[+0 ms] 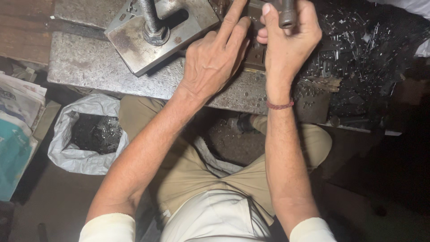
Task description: The person sits cross-legged on the floor and uses a manual press to punch holes into small metal strips. They repeatedly pick up a strip, place it in the press, pull the lever to punch a hole, and then drop the finished piece into a white bag.
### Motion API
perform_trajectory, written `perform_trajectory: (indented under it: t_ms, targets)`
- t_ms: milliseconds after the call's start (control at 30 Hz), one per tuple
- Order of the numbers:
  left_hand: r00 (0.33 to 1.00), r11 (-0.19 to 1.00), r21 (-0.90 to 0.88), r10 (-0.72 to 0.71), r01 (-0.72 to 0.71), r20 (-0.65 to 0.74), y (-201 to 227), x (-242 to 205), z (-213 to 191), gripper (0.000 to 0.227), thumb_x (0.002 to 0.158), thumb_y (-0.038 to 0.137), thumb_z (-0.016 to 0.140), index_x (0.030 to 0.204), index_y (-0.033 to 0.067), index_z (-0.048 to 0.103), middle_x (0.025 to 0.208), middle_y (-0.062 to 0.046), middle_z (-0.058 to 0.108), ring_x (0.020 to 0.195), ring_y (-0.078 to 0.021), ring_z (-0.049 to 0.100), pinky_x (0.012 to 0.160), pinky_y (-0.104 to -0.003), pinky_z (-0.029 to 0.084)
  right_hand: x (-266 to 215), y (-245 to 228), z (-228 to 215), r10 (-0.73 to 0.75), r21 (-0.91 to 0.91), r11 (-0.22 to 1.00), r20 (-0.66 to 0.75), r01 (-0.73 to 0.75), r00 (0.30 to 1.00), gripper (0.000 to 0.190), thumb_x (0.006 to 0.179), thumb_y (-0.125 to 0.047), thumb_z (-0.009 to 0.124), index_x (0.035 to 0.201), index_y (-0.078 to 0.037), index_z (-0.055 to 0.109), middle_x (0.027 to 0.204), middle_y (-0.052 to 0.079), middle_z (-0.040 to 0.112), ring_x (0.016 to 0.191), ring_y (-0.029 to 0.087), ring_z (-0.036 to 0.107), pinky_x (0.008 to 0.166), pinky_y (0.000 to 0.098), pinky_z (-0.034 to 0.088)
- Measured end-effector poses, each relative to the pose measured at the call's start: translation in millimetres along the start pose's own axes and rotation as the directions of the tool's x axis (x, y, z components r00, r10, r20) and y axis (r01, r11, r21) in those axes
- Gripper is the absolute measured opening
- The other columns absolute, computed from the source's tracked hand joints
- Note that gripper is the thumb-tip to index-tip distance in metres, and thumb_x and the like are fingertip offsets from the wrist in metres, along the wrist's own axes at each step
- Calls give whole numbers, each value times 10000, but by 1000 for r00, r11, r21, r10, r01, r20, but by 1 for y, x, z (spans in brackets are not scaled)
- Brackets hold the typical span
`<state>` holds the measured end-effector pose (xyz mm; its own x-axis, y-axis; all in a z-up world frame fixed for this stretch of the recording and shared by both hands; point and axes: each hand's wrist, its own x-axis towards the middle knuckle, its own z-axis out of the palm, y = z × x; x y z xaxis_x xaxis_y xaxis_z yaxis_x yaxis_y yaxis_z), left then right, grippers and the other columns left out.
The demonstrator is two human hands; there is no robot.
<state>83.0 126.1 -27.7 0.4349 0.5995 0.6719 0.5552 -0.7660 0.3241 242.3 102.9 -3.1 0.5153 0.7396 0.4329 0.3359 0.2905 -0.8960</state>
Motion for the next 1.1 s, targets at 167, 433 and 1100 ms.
perform_trajectory:
  t_ms: [167, 433, 1100]
  targets:
    - [1000, 1000, 16, 16, -16, -2, 1, -4, -1, 250, 1033, 136, 676, 1252, 61, 580, 1627, -74, 427, 752, -151, 615, 668, -309, 543, -1, 6, -3, -37, -35, 999, 21, 38, 999, 182, 1031, 28, 817, 1085, 21, 643, 873, 59, 674, 706, 87, 667, 564, 233, 563]
    - [999, 1000, 8, 13, -13, 39, 5, -2, -14, 275, 1041, 147, 701, 1286, 73, 600, 1591, -76, 472, 741, -166, 631, 641, -318, 540, 2, -6, 2, 0, -43, 999, 16, 1, 1000, 186, 1015, 37, 797, 1029, 30, 611, 854, 65, 702, 659, 86, 661, 514, 211, 503]
    - [989, 991, 107, 68, -82, 131, 13, -28, -28, 341, 1014, 120, 720, 1352, 91, 687, 1399, -27, 657, 853, -180, 606, 675, -308, 533, -55, -16, -180, -19, -646, 721, 343, 251, 939, 274, 897, 37, 831, 1158, 1, 752, 1067, 90, 670, 701, 138, 560, 617, 274, 485]
